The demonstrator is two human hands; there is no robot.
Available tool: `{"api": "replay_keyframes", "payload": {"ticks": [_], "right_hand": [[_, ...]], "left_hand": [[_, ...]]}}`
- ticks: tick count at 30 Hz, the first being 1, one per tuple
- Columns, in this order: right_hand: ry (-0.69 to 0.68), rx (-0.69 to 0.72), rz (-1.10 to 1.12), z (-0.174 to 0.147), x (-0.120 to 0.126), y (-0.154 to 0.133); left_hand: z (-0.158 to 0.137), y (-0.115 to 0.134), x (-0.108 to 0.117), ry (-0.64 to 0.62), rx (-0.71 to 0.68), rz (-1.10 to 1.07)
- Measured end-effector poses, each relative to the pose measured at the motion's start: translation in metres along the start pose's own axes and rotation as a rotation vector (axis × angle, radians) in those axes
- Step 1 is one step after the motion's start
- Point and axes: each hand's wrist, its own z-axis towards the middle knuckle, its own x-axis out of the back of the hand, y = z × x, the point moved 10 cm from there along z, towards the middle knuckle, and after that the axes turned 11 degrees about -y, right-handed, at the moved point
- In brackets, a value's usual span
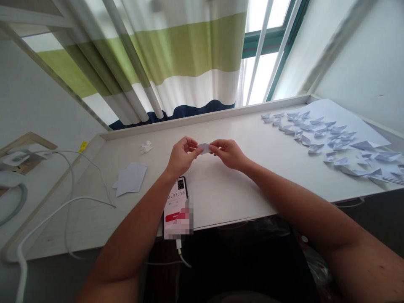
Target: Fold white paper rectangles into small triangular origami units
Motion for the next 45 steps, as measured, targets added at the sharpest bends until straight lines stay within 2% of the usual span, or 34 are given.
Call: {"api": "replay_keyframes", "payload": {"ticks": [9, 13, 15, 17, 21, 24, 28, 33, 35, 41, 45], "right_hand": [[0.001, 0.006, 0.197, 0.001, 0.0, 0.006], [0.079, 0.1, 0.129, 0.0, 0.009, -0.001], [0.074, 0.124, 0.127, 0.0, 0.008, -0.002], [0.053, 0.107, 0.162, 0.002, 0.006, 0.002], [0.017, 0.025, 0.28, 0.005, 0.002, 0.017], [0.019, -0.016, 0.312, 0.005, 0.001, 0.019], [0.099, -0.03, 0.265, 0.0, 0.009, 0.009], [0.127, -0.028, 0.149, -0.005, 0.009, -0.004], [0.123, -0.007, 0.14, -0.004, 0.007, -0.005], [0.146, 0.021, 0.134, 0.001, 0.017, 0.009], [0.087, 0.079, -0.008, 0.001, 0.015, 0.0]], "left_hand": [[0.0, 0.003, -0.002, -0.014, -0.02, -0.078], [-0.001, 0.001, -0.013, -0.127, 0.029, -0.096], [-0.001, -0.004, -0.018, -0.178, 0.076, -0.097], [-0.002, -0.006, -0.018, -0.166, 0.087, -0.055], [-0.003, 0.009, -0.005, -0.036, -0.028, 0.198], [-0.004, 0.019, -0.009, -0.077, -0.096, 0.329], [-0.005, 0.019, -0.018, -0.161, -0.091, 0.344], [-0.007, 0.011, -0.032, -0.274, -0.012, 0.239], [-0.006, 0.008, -0.031, -0.281, 0.011, 0.157], [-0.001, -0.001, -0.013, -0.147, 0.072, -0.103], [-0.002, -0.008, -0.009, -0.09, 0.134, -0.117]]}}
